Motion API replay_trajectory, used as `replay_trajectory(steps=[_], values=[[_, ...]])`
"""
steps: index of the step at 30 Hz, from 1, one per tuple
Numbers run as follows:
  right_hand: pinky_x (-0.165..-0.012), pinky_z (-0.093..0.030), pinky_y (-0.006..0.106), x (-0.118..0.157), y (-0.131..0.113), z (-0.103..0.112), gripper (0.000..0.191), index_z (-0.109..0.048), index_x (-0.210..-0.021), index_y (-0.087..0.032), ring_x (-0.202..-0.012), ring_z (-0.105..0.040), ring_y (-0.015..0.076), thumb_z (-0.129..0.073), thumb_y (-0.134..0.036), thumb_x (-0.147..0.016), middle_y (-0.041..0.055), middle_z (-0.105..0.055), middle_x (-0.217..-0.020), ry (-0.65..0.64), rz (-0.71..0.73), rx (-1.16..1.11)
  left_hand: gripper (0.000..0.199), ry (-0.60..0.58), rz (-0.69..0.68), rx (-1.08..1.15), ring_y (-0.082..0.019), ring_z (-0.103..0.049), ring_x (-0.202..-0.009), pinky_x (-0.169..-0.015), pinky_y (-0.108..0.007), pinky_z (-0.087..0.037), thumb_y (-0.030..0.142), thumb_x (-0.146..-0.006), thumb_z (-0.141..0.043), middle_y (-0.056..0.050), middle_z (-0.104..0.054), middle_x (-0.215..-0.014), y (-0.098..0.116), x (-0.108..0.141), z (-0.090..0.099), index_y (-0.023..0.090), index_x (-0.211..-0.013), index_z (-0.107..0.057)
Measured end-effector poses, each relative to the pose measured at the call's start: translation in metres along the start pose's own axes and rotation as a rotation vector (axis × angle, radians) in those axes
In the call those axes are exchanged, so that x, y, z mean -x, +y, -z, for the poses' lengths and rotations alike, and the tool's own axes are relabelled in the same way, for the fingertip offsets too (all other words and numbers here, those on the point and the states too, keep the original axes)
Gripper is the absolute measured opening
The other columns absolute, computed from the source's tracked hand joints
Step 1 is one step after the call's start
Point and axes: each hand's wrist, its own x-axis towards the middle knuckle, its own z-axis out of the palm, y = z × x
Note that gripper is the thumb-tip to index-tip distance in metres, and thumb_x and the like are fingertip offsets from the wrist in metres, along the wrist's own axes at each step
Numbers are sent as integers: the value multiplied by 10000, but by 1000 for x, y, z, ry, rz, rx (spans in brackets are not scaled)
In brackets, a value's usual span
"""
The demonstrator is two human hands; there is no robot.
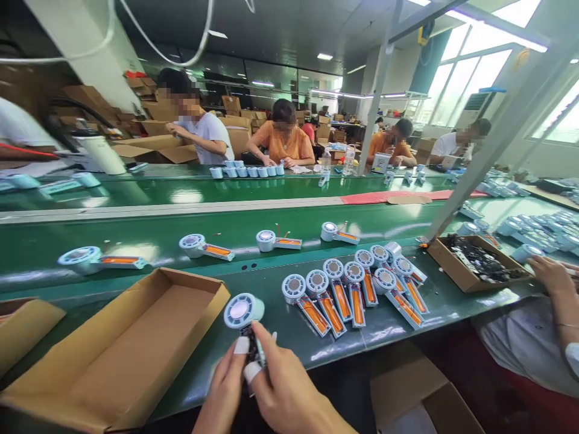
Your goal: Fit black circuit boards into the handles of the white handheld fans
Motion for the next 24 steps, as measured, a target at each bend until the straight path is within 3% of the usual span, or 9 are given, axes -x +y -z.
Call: replay_trajectory(steps=[3, 6, 8, 9, 11, 13, 18, 21, 24], values=[[-902, -529, 319, -8, 9, 10, 543, -435, -1515, -212, -1055, -695, 227, -369, -184, -977, 97, -707, -1254, 109, -11, 53, 442, -2, -200, -285, -338, -732, -965, -868, -457, -565, 513, -894, -478, -155, -784, -1002, 15, -5, 10, 186, -1042, -735], [-773, -535, 322, -20, 16, 18, 544, -483, -1489, -170, -897, -730, 261, -387, -144, -955, 132, -764, -1040, 80, -41, 422, 412, 278, -491, -647, -357, -685, -1081, -959, -476, -507, 398, -942, -420, -208, -740, -1139, 34, -6, 30, 157, -1104, -713], [-632, -493, 294, -26, 19, 20, 576, -452, -1512, -150, -675, -711, 254, -435, -128, -937, 105, -749, -785, 10, -55, 694, 444, 462, -515, -928, -399, -645, -1146, -959, -510, -486, 320, -965, -376, -273, -693, -1215, 41, -5, 43, 81, -1197, -669], [-594, -467, 283, -28, 21, 20, 587, -445, -1516, -150, -615, -690, 249, -462, -127, -930, 87, -720, -704, -3, -45, 791, 455, 477, -470, -1058, -408, -660, -1105, -918, -511, -497, 266, -969, -351, -292, -700, -1179, 42, -4, 48, 41, -1234, -644], [-579, -451, 281, -30, 27, 16, 590, -464, -1502, -163, -627, -681, 255, -507, -135, -915, 80, -698, -695, 47, 10, 896, 463, 405, -353, -1237, -377, -710, -955, -820, -463, -523, 131, -944, -309, -266, -739, -1027, 40, -3, 53, 15, -1261, -626], [-602, -474, 291, -32, 37, 11, 600, -464, -1498, -186, -729, -695, 272, -524, -154, -902, 101, -715, -832, 142, 78, 915, 506, 319, -285, -1299, -330, -727, -862, -768, -408, -530, 28, -883, -317, -206, -753, -943, 34, -3, 51, 79, -1270, -639], [-677, -533, 324, -36, 53, 3, 564, -428, -1511, -211, -877, -699, 270, -469, -206, -948, 135, -679, -1136, 250, 75, 810, 544, 296, -336, -1257, -336, -726, -848, -736, -405, -540, 53, -806, -476, -145, -750, -898, 24, 0, 40, 265, -1271, -662], [-758, -546, 352, -32, 46, 3, 531, -468, -1477, -180, -928, -696, 281, -497, -213, -948, 145, -671, -1155, 240, 3, 777, 510, 267, -381, -1263, -361, -733, -847, -720, -435, -539, 54, -833, -412, -178, -752, -884, 22, 2, 47, 208, -1235, -686], [-830, -555, 383, -28, 38, 3, 528, -485, -1450, -174, -1005, -686, 301, -552, -253, -932, 151, -668, -1199, 224, 12, 726, 493, 197, -350, -1241, -341, -752, -824, -715, -429, -537, 83, -909, -287, -201, -767, -964, 17, -11, 68, 142, -1188, -690]])
